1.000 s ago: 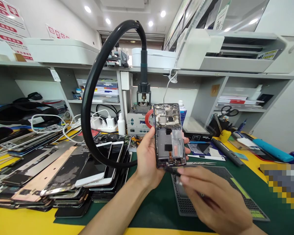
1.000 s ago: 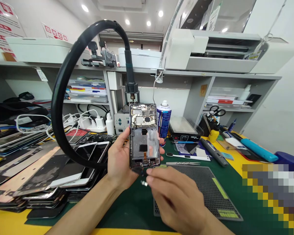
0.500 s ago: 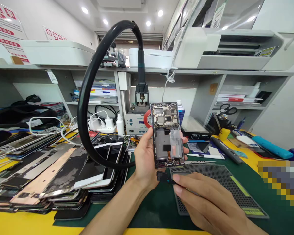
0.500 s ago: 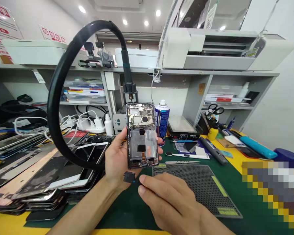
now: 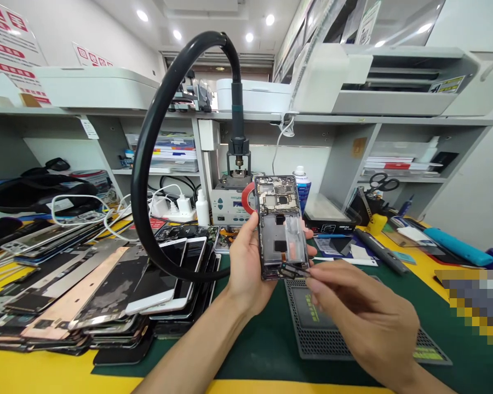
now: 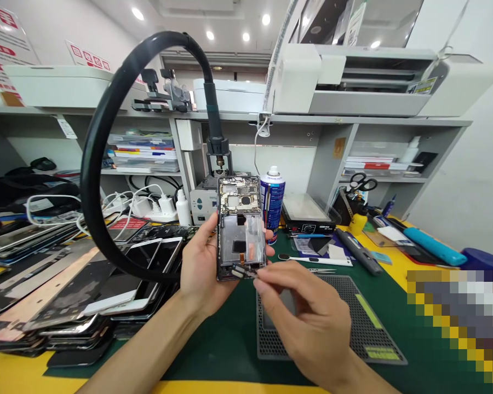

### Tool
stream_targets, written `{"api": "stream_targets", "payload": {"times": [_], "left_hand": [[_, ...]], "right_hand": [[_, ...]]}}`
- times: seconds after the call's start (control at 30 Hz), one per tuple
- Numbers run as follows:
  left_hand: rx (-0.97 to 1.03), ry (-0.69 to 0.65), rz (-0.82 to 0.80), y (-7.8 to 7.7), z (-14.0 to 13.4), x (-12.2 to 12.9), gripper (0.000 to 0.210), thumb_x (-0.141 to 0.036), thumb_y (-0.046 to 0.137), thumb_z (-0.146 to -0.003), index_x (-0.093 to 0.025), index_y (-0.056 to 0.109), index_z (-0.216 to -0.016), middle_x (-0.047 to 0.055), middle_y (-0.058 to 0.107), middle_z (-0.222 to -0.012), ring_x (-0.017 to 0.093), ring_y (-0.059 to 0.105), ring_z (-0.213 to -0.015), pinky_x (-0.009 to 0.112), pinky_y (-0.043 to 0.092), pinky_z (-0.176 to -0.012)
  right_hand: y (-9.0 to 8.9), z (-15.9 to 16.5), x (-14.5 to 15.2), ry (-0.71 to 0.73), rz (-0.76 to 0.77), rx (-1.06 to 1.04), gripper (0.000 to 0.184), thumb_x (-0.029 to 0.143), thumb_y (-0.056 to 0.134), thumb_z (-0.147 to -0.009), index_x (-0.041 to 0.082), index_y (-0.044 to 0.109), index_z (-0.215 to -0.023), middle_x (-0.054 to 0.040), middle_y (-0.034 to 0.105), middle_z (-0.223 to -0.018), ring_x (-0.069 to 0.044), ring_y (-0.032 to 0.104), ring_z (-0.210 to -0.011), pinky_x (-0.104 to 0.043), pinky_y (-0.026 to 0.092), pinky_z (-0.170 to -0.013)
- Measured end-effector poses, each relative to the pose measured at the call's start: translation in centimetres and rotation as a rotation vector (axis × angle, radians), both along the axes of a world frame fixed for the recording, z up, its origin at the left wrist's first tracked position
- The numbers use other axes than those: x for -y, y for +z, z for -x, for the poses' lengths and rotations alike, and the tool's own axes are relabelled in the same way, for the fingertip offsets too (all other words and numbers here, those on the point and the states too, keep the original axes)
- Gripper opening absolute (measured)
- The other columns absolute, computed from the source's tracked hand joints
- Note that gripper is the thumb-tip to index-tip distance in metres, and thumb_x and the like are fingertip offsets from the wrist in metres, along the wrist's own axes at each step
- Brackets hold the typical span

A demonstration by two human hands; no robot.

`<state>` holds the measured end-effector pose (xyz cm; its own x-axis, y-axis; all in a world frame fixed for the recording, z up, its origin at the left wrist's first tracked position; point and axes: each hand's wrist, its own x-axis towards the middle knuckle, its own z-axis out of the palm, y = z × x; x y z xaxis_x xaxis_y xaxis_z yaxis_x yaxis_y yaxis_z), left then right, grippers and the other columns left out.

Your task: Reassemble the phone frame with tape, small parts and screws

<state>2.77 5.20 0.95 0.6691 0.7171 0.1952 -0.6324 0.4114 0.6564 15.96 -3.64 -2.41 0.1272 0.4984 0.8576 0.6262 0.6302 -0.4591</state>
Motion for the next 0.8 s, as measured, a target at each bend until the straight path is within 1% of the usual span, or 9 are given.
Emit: {"api": "stream_targets", "payload": {"times": [0.1,0.17,0.3,0.4,0.53,0.67,0.8], "left_hand": [[-0.011,0.016,0.008,-0.11,-0.07,-0.05,0.068,-0.059,0.03,-0.096,-0.004,0.068,-0.11,0.02,0.07,-0.104,0.029,0.069,-0.086,0.04,0.053,-0.082],[-0.008,0.023,-0.001,-0.18,-0.1,-0.07,0.067,-0.059,0.031,-0.096,-0.004,0.068,-0.111,0.02,0.07,-0.105,0.03,0.069,-0.086,0.04,0.052,-0.083],[-0.006,0.018,-0.013,-0.2,-0.12,-0.11,0.068,-0.058,0.03,-0.097,-0.005,0.068,-0.111,0.019,0.07,-0.105,0.03,0.069,-0.088,0.04,0.052,-0.084],[0.004,-0.006,-0.04,-0.08,-0.06,-0.07,0.068,-0.058,0.029,-0.098,-0.006,0.068,-0.113,0.019,0.07,-0.108,0.03,0.068,-0.09,0.041,0.051,-0.085],[0.029,-0.037,-0.088,0.16,0.25,0.1,0.067,-0.057,0.027,-0.099,-0.006,0.066,-0.121,0.019,0.068,-0.115,0.031,0.066,-0.098,0.044,0.048,-0.093],[0.068,-0.079,-0.095,0.26,0.58,0.19,0.067,-0.055,0.027,-0.1,-0.005,0.063,-0.126,0.02,0.066,-0.12,0.033,0.064,-0.106,0.047,0.043,-0.1],[0.082,-0.112,-0.115,0.25,0.69,0.24,0.067,-0.053,0.025,-0.101,-0.004,0.062,-0.127,0.021,0.065,-0.123,0.034,0.064,-0.109,0.048,0.04,-0.104]], "right_hand": [[0.03,0.11,-0.21,0.059,0.101,-0.17,0.019,0.01,0.069,-0.085,0.025,0.075,-0.096,-0.0002,0.071,-0.082,-0.012,0.068,-0.061,-0.017,0.058,-0.047],[0.15,0.18,-0.2,0.082,0.112,-0.222,0.019,0.011,0.068,-0.086,0.025,0.075,-0.097,0.0004,0.07,-0.08,-0.009,0.063,-0.052,-0.017,0.056,-0.043],[0.32,0.22,-0.04,0.069,0.102,-0.232,0.02,0.01,0.069,-0.086,0.025,0.075,-0.098,0.0,0.069,-0.081,-0.008,0.062,-0.051,-0.017,0.055,-0.043],[0.31,0.16,0.07,0.028,0.037,-0.208,0.022,0.008,0.068,-0.085,0.024,0.074,-0.099,-0.0003,0.069,-0.083,-0.008,0.061,-0.051,-0.018,0.056,-0.044],[0.33,0.02,0.18,-0.027,-0.053,-0.18,0.024,0.004,0.067,-0.084,0.021,0.073,-0.099,-0.0017,0.068,-0.084,-0.01,0.063,-0.057,-0.02,0.055,-0.046],[0.38,-0.07,0.25,-0.019,-0.095,-0.202,0.025,0.002,0.065,-0.085,0.02,0.073,-0.1,-0.0036,0.067,-0.086,-0.013,0.063,-0.06,-0.023,0.054,-0.045],[0.37,-0.15,0.36,-0.02,-0.101,-0.247,0.026,0.0,0.064,-0.085,0.018,0.072,-0.102,-0.0043,0.065,-0.09,-0.011,0.062,-0.058,-0.023,0.053,-0.043]]}}
